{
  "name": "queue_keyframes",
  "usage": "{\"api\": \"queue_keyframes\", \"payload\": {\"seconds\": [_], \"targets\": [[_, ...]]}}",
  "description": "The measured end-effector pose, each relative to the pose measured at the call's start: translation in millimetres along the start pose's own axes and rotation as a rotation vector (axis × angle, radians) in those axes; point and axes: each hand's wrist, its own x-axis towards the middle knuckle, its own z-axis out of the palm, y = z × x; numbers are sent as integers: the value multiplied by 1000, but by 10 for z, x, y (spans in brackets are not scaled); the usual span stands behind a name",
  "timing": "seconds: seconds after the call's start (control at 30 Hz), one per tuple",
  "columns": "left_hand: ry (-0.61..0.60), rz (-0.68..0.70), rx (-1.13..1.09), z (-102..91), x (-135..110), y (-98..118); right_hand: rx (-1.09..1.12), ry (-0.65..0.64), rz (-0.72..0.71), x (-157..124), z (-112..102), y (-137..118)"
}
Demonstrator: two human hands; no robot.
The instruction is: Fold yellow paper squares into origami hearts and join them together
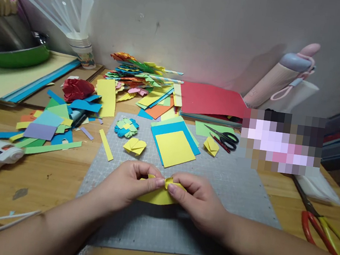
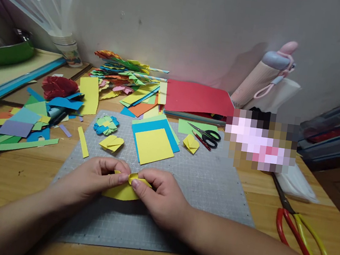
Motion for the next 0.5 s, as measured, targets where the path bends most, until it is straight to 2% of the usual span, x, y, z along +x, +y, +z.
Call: {"api": "queue_keyframes", "payload": {"seconds": [0.5], "targets": [[63,50,128,48,-25,14,-75,4,-13,-17,11,-3]]}}
